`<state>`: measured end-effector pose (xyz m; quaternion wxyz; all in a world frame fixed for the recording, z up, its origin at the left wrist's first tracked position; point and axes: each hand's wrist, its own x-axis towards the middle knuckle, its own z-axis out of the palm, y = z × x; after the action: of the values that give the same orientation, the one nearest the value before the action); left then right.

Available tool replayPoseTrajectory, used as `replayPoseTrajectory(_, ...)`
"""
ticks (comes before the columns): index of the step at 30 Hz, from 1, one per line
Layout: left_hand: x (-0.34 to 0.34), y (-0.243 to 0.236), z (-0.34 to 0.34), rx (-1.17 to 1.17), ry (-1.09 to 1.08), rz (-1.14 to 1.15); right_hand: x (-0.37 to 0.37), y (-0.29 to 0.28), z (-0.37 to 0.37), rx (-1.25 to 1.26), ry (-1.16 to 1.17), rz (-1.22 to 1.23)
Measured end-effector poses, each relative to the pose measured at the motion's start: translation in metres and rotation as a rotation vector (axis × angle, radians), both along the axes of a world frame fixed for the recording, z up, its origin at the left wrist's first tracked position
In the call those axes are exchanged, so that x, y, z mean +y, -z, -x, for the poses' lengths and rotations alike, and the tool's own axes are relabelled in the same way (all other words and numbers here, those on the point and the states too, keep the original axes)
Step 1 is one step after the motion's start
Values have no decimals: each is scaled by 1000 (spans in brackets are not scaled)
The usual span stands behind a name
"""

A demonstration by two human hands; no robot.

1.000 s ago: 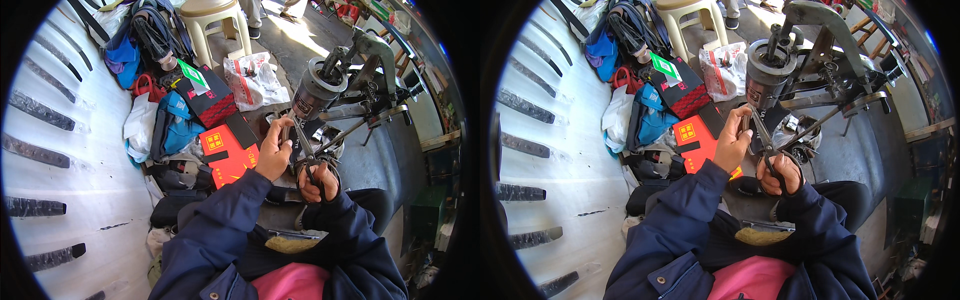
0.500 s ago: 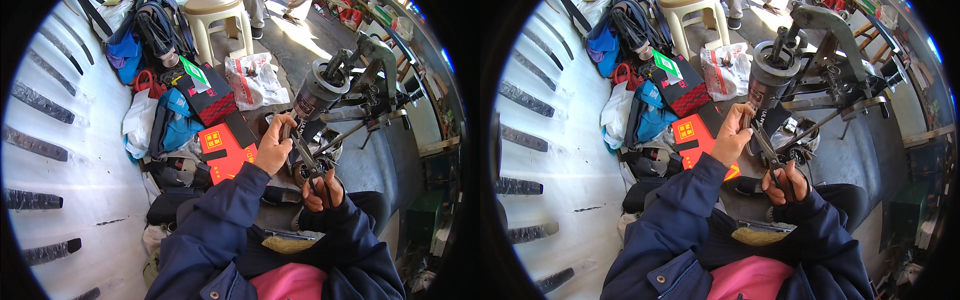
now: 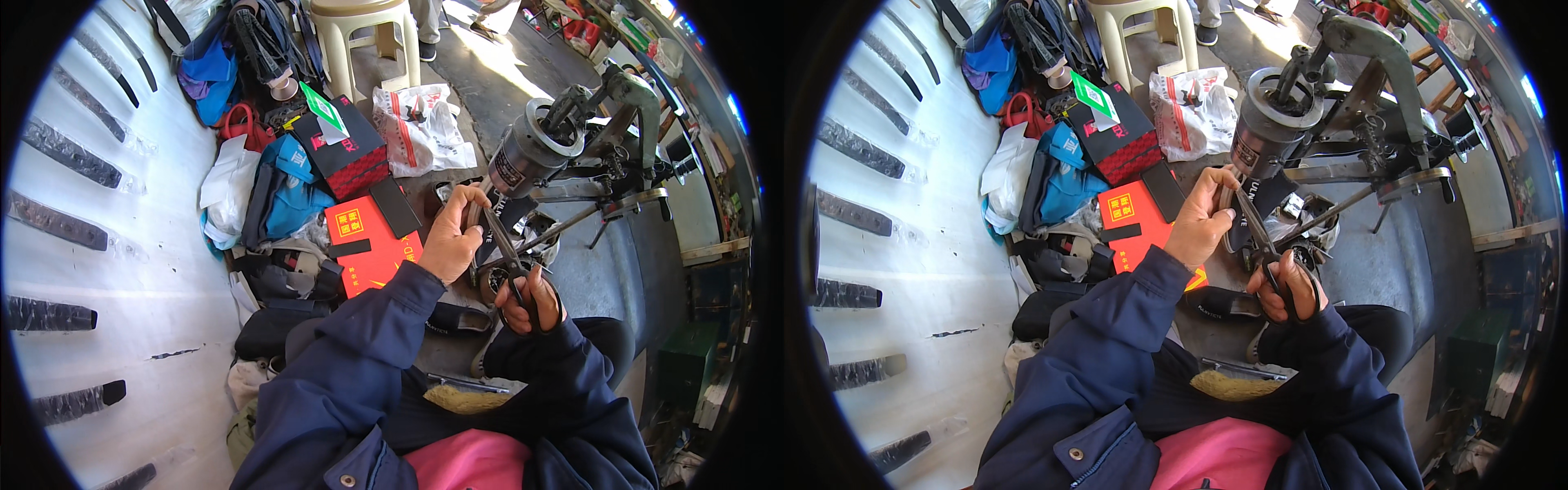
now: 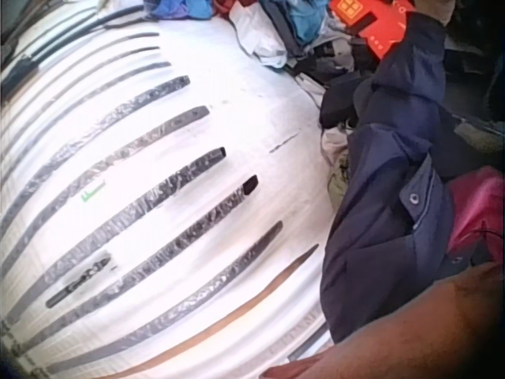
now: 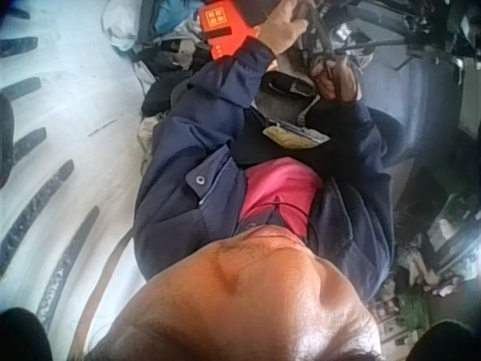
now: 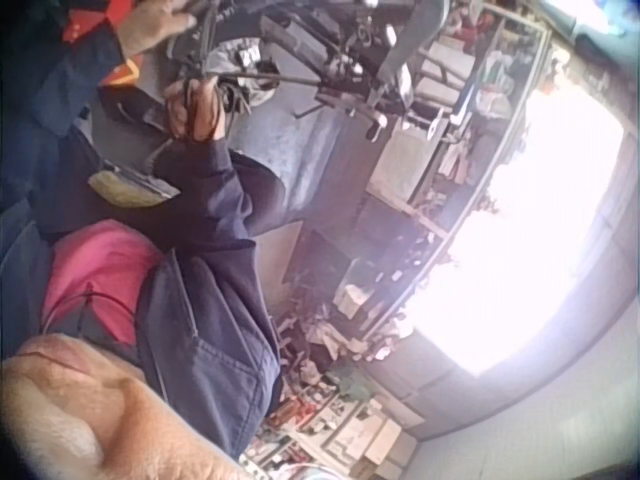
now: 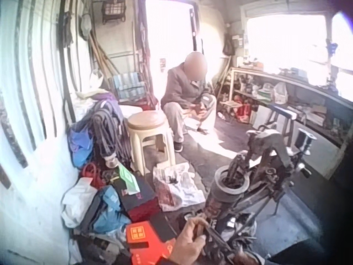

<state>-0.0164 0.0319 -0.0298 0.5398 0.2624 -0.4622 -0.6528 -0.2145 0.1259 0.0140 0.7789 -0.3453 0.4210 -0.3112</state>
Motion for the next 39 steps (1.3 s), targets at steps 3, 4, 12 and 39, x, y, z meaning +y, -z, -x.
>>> replayPoseTrajectory(3, 1, 0, 0, -3, -37, 42, 1, -3, -1, 29, 1, 9)
replayPoseTrajectory(4, 1, 0, 0, -11, -29, 18, 2, -3, -1, 23, -1, 12)
replayPoseTrajectory(12, 1, -4, 2, -4, -78, 56, 34, 24, 7, 308, 123, 297)
replayPoseTrajectory(39, 17, -15, -3, -205, -96, -25, 5, 255, -121, 1124, -432, 946)
